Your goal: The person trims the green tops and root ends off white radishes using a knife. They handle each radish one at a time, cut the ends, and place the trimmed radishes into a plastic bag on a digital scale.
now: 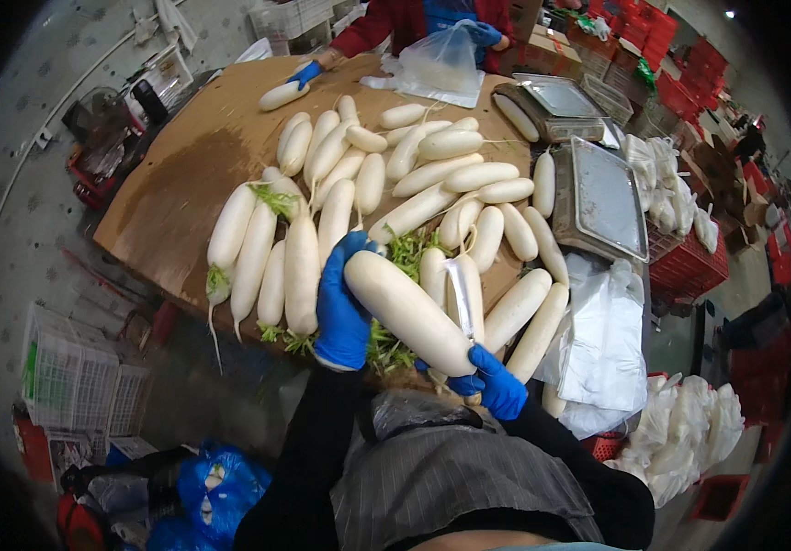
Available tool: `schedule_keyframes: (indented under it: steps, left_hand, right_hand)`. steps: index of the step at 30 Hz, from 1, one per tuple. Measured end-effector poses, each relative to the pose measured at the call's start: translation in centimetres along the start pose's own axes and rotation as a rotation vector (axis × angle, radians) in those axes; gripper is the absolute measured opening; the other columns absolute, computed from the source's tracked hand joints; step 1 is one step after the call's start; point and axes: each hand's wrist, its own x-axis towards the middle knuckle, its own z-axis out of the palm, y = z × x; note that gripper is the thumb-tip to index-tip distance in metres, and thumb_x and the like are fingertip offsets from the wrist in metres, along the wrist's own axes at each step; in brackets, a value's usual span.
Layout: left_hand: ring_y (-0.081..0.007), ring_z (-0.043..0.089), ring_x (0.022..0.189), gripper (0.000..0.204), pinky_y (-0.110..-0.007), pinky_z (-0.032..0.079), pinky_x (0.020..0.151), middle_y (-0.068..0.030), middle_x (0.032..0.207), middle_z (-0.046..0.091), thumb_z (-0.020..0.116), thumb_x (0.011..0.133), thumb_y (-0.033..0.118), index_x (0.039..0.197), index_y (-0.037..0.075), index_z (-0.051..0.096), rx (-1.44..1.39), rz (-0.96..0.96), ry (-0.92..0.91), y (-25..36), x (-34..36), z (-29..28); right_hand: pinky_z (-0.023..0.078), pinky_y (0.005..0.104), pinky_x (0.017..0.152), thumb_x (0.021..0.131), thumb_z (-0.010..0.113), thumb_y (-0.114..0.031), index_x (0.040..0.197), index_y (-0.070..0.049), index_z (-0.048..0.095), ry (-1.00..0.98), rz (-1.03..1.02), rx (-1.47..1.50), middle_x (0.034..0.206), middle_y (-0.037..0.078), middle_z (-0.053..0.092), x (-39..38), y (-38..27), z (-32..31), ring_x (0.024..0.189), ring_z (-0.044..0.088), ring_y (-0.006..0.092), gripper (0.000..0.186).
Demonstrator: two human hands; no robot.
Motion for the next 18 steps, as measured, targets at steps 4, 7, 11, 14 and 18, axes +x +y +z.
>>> schedule_keyframes:
  steps: [4, 7, 11, 14, 18]
  left_hand:
    - [-0.0250, 0.050, 0.121, 0.041, -0.037, 0.038, 0.106, -0.0110, 0.134, 0.051, 0.041, 0.101, 0.023, 0.135, 0.002, 0.047, 0.367, 0.210, 0.123, 1.2, 0.9, -3.8]
    - [-0.0260, 0.048, 0.124, 0.043, -0.038, 0.037, 0.107, -0.0129, 0.137, 0.048, 0.041, 0.100, 0.025, 0.135, 0.000, 0.047, 0.350, 0.242, 0.246, 2.4, -0.4, -7.6]
    - [-0.0274, 0.048, 0.125, 0.045, -0.040, 0.038, 0.108, -0.0138, 0.139, 0.048, 0.042, 0.100, 0.028, 0.136, 0.000, 0.046, 0.404, 0.202, 0.377, 3.0, -2.0, -13.4]
    - [-0.0262, 0.051, 0.122, 0.044, -0.040, 0.039, 0.106, -0.0134, 0.135, 0.051, 0.044, 0.100, 0.027, 0.134, 0.000, 0.049, 0.418, 0.205, 0.468, 3.4, -2.6, -14.2]
    - [-0.0233, 0.055, 0.115, 0.038, -0.037, 0.041, 0.102, -0.0116, 0.127, 0.058, 0.049, 0.098, 0.021, 0.129, -0.001, 0.054, 0.604, 0.280, 0.456, 3.6, -2.6, -14.3]
  right_hand:
    - [0.030, 0.0211, 0.046, 0.095, 0.057, -0.039, 0.113, -0.002, 0.053, 0.081, 0.038, 0.101, 0.060, -0.002, 0.042, 1.4, -1.0, -1.4, 0.052, 0.039, 0.0078, 0.041]
    - [0.032, 0.0204, 0.044, 0.092, 0.062, -0.039, 0.111, -0.007, 0.056, 0.285, -0.064, -0.058, 0.062, -0.004, 0.043, 3.4, -6.1, -0.4, 0.053, 0.040, 0.0066, 0.037]
    - [0.032, 0.0206, 0.042, 0.088, 0.068, -0.039, 0.102, -0.014, 0.058, 0.486, -0.399, -0.290, 0.066, -0.004, 0.045, 9.6, -12.8, -2.5, 0.053, 0.041, 0.0061, 0.030]
    - [0.032, 0.0228, 0.042, 0.087, 0.069, -0.038, 0.092, -0.017, 0.056, 0.539, -0.597, -0.285, 0.063, -0.004, 0.045, 14.6, -17.4, -3.6, 0.051, 0.040, 0.0071, 0.025]
    - [0.030, 0.0252, 0.040, 0.088, 0.067, -0.040, 0.093, -0.017, 0.059, 0.729, -0.663, -0.346, 0.062, -0.003, 0.048, 21.0, -24.2, -5.2, 0.046, 0.037, 0.0077, 0.024]
